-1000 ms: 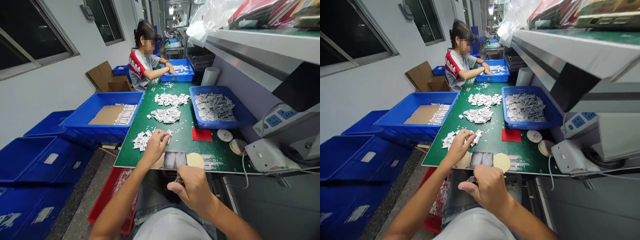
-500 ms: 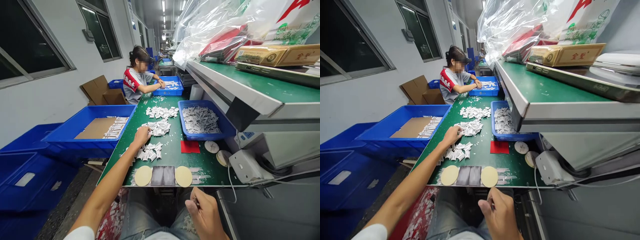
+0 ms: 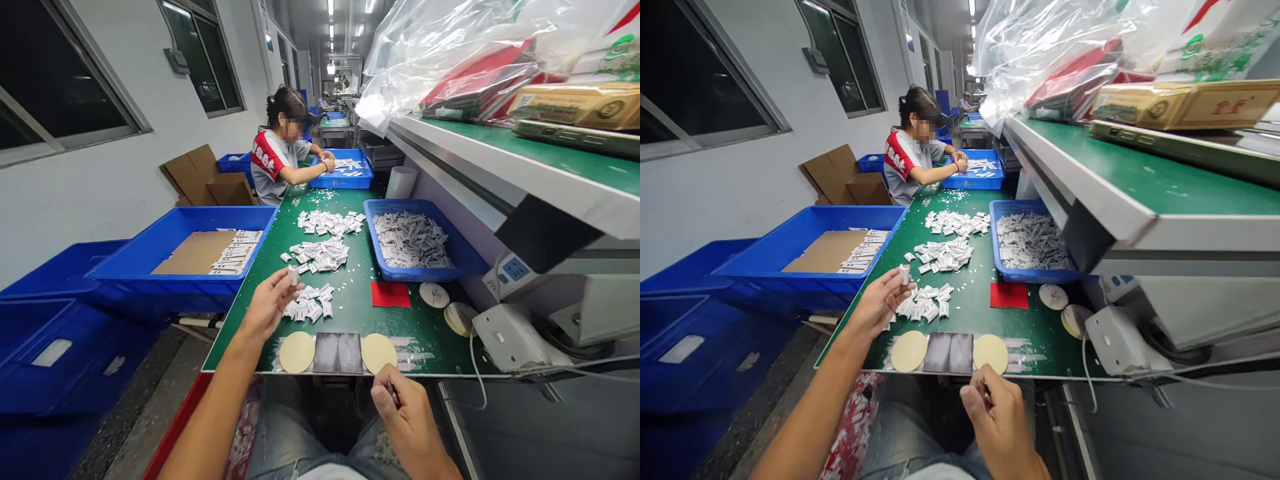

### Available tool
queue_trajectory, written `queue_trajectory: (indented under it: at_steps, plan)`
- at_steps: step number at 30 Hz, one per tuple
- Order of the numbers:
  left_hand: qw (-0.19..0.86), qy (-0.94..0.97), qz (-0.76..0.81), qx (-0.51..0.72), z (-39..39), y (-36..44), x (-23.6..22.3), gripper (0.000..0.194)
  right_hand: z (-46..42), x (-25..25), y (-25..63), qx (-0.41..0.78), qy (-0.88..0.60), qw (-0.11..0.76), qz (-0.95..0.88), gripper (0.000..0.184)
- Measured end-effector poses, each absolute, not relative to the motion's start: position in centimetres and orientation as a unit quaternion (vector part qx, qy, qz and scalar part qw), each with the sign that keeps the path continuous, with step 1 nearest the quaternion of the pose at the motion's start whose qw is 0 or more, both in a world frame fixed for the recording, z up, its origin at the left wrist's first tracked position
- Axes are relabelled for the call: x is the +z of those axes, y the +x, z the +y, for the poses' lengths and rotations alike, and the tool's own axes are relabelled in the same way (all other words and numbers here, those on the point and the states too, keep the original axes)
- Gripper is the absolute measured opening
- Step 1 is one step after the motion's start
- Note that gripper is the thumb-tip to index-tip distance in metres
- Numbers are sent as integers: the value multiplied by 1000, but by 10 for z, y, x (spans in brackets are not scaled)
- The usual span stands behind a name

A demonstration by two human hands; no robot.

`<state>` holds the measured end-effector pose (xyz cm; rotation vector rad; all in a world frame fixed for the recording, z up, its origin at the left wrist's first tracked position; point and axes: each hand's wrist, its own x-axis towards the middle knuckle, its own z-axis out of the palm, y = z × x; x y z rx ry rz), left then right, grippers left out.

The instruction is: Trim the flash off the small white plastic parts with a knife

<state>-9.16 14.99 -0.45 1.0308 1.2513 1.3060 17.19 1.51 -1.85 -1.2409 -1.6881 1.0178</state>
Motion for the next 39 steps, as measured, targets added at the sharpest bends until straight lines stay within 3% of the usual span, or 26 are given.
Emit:
queue_trajectory:
  at_steps: [3, 7, 11, 14, 21, 29, 32, 37, 39]
  plan:
    - [565, 345, 470, 584, 94, -84, 1, 41, 22, -11, 162, 405, -487, 373, -678, 28]
    - [626, 243, 365, 645, 48, -75, 4, 21, 33, 6, 141, 437, -452, 358, -690, 26]
    - [580, 356, 350, 644, 31, -74, 3, 3, 40, 22, 113, 529, -388, 358, -664, 32]
    - [564, 416, 346, 623, 22, -73, 2, 7, 41, 28, 93, 532, -375, 360, -669, 31]
    - [553, 369, 366, 651, 13, -66, 8, 13, 38, 31, 78, 378, -377, 411, -739, 19]
    - [527, 343, 438, 643, 17, -80, 10, 12, 46, 35, 97, 394, -380, 337, -766, 15]
    - [525, 323, 434, 657, 19, -82, 7, 24, 47, 34, 101, 382, -384, 326, -775, 18]
    - [549, 301, 462, 628, 17, -85, 8, 13, 50, 33, 104, 303, -378, 301, -821, 21]
    - [591, 293, 446, 605, 14, -87, 11, 21, 52, 34, 105, 263, -362, 293, -845, 23]
